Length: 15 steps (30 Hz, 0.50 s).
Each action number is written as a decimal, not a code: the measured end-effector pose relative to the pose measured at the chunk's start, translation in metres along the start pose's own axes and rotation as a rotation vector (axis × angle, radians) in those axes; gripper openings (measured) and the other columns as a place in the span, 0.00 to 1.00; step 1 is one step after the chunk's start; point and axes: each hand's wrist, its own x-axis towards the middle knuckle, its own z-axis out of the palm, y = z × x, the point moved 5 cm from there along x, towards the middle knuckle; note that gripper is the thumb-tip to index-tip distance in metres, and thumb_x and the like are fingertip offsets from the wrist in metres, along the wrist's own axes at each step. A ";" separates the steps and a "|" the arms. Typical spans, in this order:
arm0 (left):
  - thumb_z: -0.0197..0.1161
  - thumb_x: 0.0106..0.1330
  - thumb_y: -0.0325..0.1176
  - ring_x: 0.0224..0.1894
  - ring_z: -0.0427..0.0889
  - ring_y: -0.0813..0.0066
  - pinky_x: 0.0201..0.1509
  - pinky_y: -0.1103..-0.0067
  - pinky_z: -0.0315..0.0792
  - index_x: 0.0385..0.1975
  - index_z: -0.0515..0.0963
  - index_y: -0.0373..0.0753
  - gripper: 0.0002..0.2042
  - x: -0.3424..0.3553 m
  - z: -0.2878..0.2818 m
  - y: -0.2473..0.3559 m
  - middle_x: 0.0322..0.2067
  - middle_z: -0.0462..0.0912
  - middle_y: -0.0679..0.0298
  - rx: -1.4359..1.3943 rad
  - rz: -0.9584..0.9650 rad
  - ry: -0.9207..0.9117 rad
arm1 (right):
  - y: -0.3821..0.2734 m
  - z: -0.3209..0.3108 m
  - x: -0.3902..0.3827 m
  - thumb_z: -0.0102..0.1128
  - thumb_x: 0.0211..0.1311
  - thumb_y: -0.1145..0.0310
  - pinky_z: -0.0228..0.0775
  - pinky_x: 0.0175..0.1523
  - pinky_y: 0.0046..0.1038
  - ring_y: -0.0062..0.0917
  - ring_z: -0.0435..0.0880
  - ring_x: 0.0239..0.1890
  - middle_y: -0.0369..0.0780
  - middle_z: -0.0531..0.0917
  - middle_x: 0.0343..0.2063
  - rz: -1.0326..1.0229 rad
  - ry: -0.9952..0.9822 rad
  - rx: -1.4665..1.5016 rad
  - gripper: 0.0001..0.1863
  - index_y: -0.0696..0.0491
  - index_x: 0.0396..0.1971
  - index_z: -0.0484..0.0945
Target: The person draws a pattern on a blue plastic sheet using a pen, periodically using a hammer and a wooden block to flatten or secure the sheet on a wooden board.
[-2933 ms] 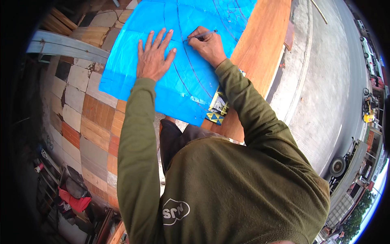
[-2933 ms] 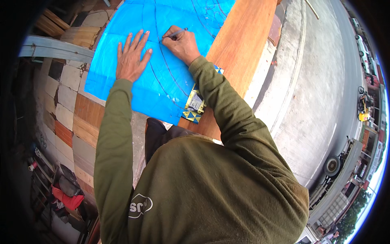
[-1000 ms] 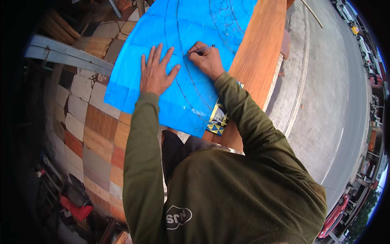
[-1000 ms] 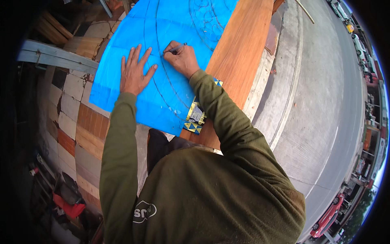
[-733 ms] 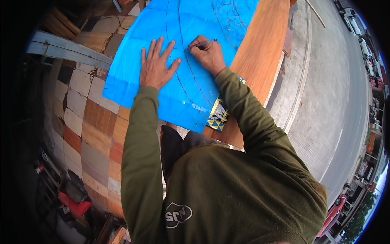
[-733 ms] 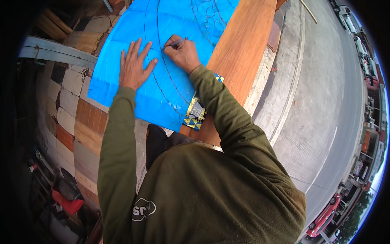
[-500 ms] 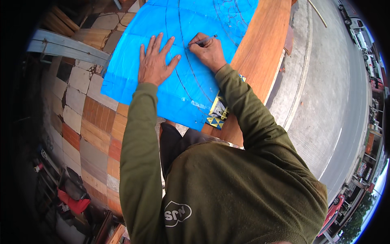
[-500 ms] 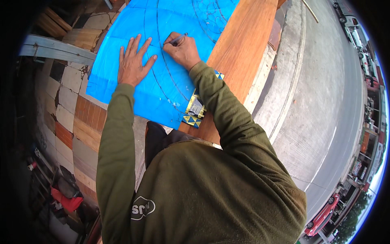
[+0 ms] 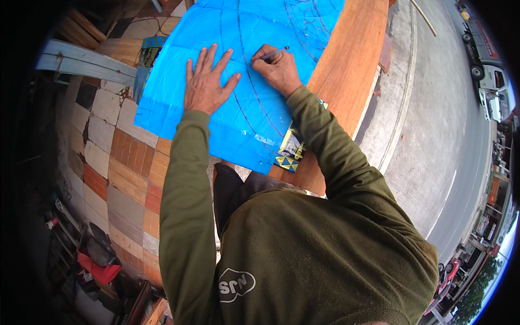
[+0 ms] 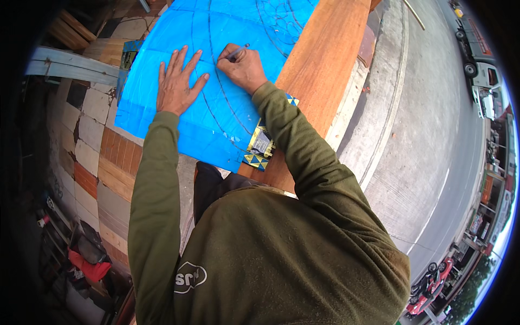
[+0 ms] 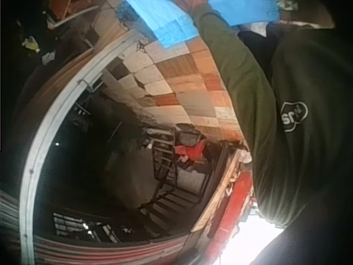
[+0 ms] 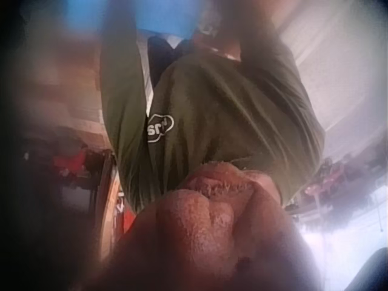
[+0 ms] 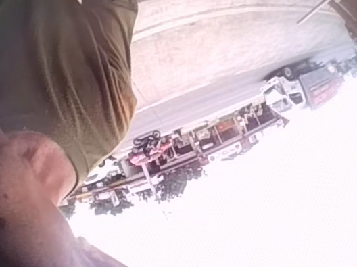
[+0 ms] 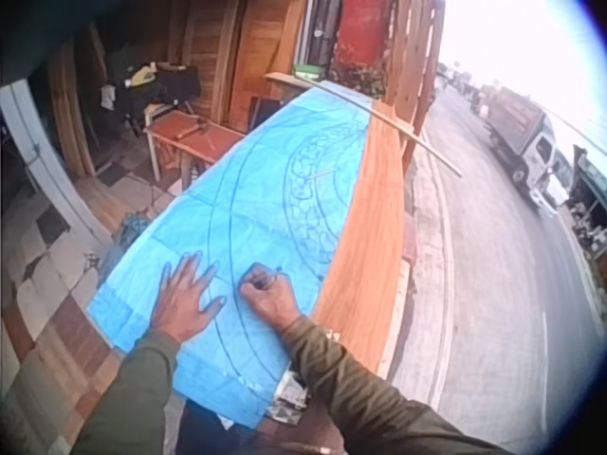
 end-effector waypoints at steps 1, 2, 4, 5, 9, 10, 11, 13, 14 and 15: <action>0.61 0.76 0.61 0.85 0.54 0.54 0.85 0.46 0.45 0.79 0.67 0.62 0.33 0.000 0.000 0.000 0.82 0.59 0.59 0.000 0.000 0.001 | -0.002 0.000 -0.001 0.69 0.62 0.68 0.71 0.31 0.27 0.15 0.78 0.24 0.36 0.83 0.20 -0.016 0.011 0.004 0.07 0.56 0.28 0.84; 0.61 0.76 0.61 0.85 0.54 0.54 0.85 0.46 0.45 0.79 0.67 0.62 0.33 -0.001 0.000 -0.001 0.82 0.59 0.59 0.001 -0.001 0.001 | -0.004 0.000 -0.002 0.69 0.61 0.68 0.71 0.30 0.27 0.15 0.78 0.24 0.36 0.83 0.20 -0.031 0.023 0.008 0.07 0.56 0.28 0.84; 0.61 0.76 0.61 0.85 0.54 0.53 0.85 0.46 0.45 0.79 0.67 0.62 0.33 -0.001 0.000 0.000 0.82 0.59 0.58 -0.007 -0.003 0.003 | -0.002 -0.002 0.000 0.69 0.62 0.68 0.71 0.31 0.27 0.15 0.78 0.24 0.35 0.84 0.21 0.015 -0.014 -0.021 0.07 0.55 0.29 0.85; 0.61 0.76 0.61 0.85 0.54 0.53 0.85 0.46 0.45 0.79 0.67 0.62 0.33 0.000 -0.001 0.000 0.82 0.59 0.58 -0.007 -0.003 0.004 | 0.000 -0.002 0.001 0.69 0.62 0.68 0.71 0.32 0.26 0.15 0.78 0.24 0.35 0.85 0.22 0.062 -0.050 -0.050 0.06 0.55 0.30 0.85; 0.62 0.76 0.60 0.84 0.54 0.53 0.85 0.46 0.45 0.79 0.68 0.62 0.33 0.000 -0.001 0.002 0.82 0.60 0.58 -0.010 -0.004 0.004 | -0.001 -0.006 0.007 0.70 0.62 0.67 0.71 0.33 0.26 0.15 0.78 0.25 0.33 0.86 0.26 0.216 0.008 0.377 0.06 0.54 0.32 0.86; 0.62 0.76 0.60 0.84 0.54 0.52 0.85 0.45 0.45 0.79 0.68 0.62 0.33 -0.001 -0.001 0.001 0.82 0.60 0.58 -0.006 -0.007 0.001 | -0.007 -0.011 0.004 0.70 0.62 0.67 0.72 0.33 0.25 0.15 0.78 0.26 0.33 0.87 0.27 0.199 0.039 0.374 0.06 0.53 0.33 0.87; 0.62 0.76 0.60 0.84 0.54 0.52 0.85 0.45 0.45 0.79 0.68 0.62 0.33 -0.002 -0.002 -0.002 0.82 0.60 0.58 -0.003 -0.013 0.001 | -0.012 -0.013 0.003 0.70 0.63 0.67 0.72 0.34 0.25 0.15 0.79 0.26 0.32 0.87 0.28 0.183 0.070 0.372 0.06 0.53 0.34 0.87; 0.62 0.76 0.60 0.84 0.54 0.52 0.85 0.45 0.46 0.79 0.68 0.61 0.33 0.000 -0.002 0.000 0.82 0.60 0.57 -0.028 -0.004 0.013 | -0.008 -0.014 -0.003 0.70 0.63 0.67 0.72 0.34 0.24 0.15 0.79 0.27 0.32 0.87 0.28 0.160 0.042 0.232 0.06 0.53 0.34 0.87; 0.62 0.76 0.60 0.84 0.54 0.52 0.85 0.45 0.46 0.79 0.68 0.61 0.33 0.001 -0.001 0.001 0.82 0.60 0.57 -0.032 -0.003 0.010 | -0.006 -0.013 -0.006 0.70 0.63 0.67 0.72 0.34 0.24 0.14 0.79 0.28 0.32 0.87 0.28 0.134 0.011 0.094 0.06 0.54 0.34 0.87; 0.62 0.76 0.60 0.84 0.54 0.52 0.85 0.45 0.46 0.79 0.68 0.61 0.33 0.001 -0.001 0.000 0.82 0.60 0.57 -0.023 0.002 0.017 | -0.002 -0.012 -0.007 0.70 0.63 0.67 0.72 0.34 0.24 0.14 0.79 0.28 0.32 0.87 0.28 0.135 0.011 0.093 0.06 0.54 0.34 0.87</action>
